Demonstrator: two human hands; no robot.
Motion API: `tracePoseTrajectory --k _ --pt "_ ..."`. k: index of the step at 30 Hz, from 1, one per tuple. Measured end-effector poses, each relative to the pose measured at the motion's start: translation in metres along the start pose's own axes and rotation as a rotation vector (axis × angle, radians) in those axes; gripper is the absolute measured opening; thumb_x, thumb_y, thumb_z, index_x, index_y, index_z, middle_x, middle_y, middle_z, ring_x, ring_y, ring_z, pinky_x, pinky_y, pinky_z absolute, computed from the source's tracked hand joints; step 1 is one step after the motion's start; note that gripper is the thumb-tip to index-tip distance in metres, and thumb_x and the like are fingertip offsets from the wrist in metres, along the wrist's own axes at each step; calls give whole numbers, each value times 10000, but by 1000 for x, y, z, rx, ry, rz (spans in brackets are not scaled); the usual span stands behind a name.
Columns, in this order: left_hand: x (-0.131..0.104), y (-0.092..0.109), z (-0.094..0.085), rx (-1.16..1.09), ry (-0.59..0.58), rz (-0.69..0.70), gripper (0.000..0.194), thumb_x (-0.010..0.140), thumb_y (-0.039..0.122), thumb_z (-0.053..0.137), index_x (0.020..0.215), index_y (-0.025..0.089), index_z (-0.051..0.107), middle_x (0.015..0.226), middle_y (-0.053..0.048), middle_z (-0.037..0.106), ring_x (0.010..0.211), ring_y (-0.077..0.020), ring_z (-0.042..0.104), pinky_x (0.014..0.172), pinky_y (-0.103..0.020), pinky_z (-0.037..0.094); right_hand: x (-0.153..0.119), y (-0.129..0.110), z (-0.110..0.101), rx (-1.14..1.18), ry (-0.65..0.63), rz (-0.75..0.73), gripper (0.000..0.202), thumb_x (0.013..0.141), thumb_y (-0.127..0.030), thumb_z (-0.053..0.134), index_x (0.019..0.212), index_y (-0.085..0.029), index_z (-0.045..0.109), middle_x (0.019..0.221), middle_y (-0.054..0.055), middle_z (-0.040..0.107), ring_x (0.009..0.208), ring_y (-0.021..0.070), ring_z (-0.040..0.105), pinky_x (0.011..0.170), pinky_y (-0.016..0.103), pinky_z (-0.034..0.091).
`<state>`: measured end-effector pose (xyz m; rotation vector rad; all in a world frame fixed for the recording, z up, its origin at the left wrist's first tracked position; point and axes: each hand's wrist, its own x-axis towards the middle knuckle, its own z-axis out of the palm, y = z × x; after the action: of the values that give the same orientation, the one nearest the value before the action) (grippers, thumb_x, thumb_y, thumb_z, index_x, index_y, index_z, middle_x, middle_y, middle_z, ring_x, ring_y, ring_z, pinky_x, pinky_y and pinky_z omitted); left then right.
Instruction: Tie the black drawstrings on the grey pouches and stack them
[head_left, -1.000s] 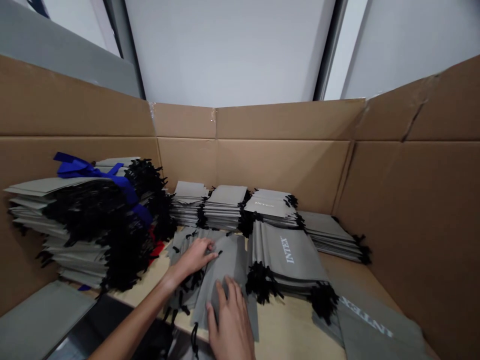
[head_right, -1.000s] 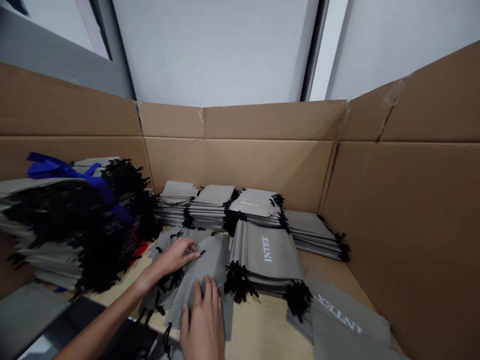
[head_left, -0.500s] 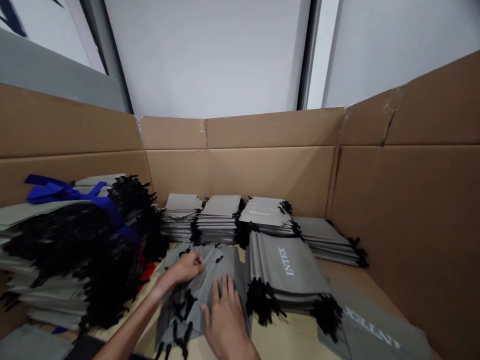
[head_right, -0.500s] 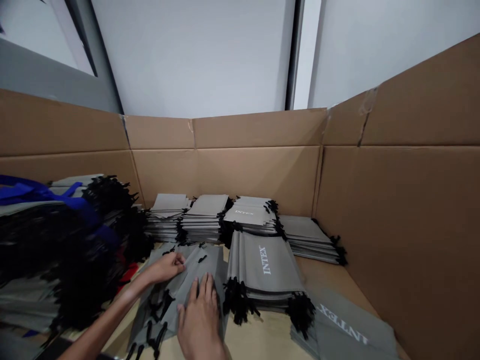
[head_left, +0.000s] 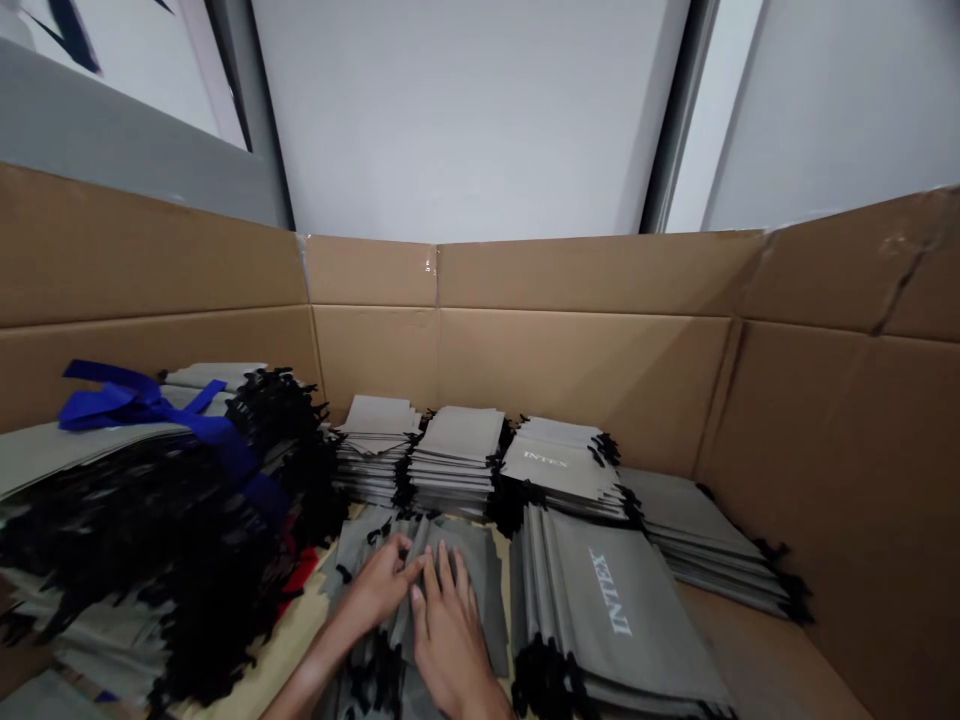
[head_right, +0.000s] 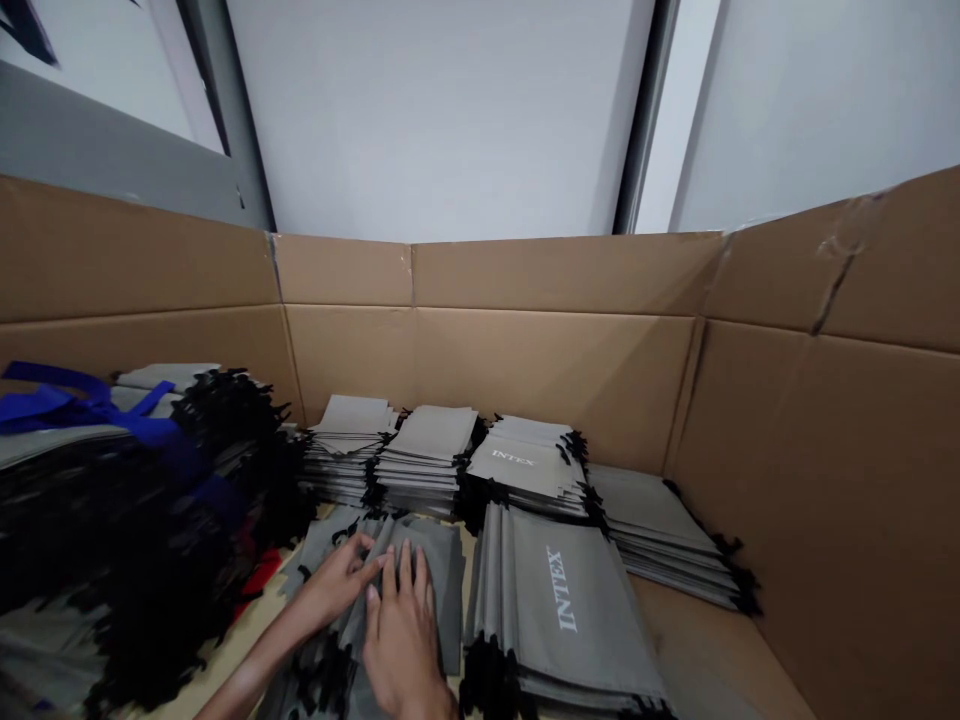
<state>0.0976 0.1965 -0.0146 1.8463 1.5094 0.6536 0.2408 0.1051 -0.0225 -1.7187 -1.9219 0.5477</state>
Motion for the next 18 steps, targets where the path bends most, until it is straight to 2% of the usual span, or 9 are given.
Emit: tracePoseTrajectory --k 2,3,6,10,13,15,18 --pt "-3 -2 7 -21 21 -13 462 908 641 598 1088 216 613 615 47 601 730 -288 710 744 -379 533 5 5 4 -34 40 -1 601 1169 -368 323 1731 -162 380 1814 81 287 1703 342 261 1366 555 343" --pt "-6 -2 10 -38 24 -17 466 905 655 563 1083 227 604 617 36 619 720 -293 716 739 -380 536 7 9 7 -56 55 7 595 1166 -354 331 1728 -169 392 1806 80 312 1691 347 301 1353 562 371" --pt "-19 0 18 -101 21 -26 506 903 685 525 1151 251 603 782 -40 769 827 -310 772 801 -385 572 8 24 16 -92 89 32 579 1157 -343 370 1708 -187 456 1772 92 410 1645 354 416 1304 554 458" --pt "-33 10 24 -194 20 -74 613 936 752 492 1283 262 617 912 -70 838 880 -310 807 827 -373 616 4 41 26 -39 149 14 550 1152 -405 421 1667 -253 539 1646 129 603 1505 331 607 1199 459 572" --pt "-39 12 25 -228 45 -124 640 982 738 455 1346 263 680 1246 -115 848 1148 -314 806 996 -378 628 3 47 33 -29 156 13 528 1127 -414 487 1626 -277 589 1503 152 700 1403 338 685 1126 427 609" --pt "-43 5 26 -172 32 -101 621 985 665 497 1414 278 722 1515 -108 748 1409 -332 695 1177 -413 555 4 51 37 -18 132 56 533 1111 -431 519 1605 -254 608 1503 157 705 1392 348 697 1098 408 620" --pt "-49 -15 29 -69 -68 18 672 900 516 649 1527 283 714 1644 -89 642 1532 -369 592 1286 -467 465 7 58 43 49 51 158 565 1084 -409 554 1608 -201 591 1421 166 761 1291 327 765 1010 348 648"
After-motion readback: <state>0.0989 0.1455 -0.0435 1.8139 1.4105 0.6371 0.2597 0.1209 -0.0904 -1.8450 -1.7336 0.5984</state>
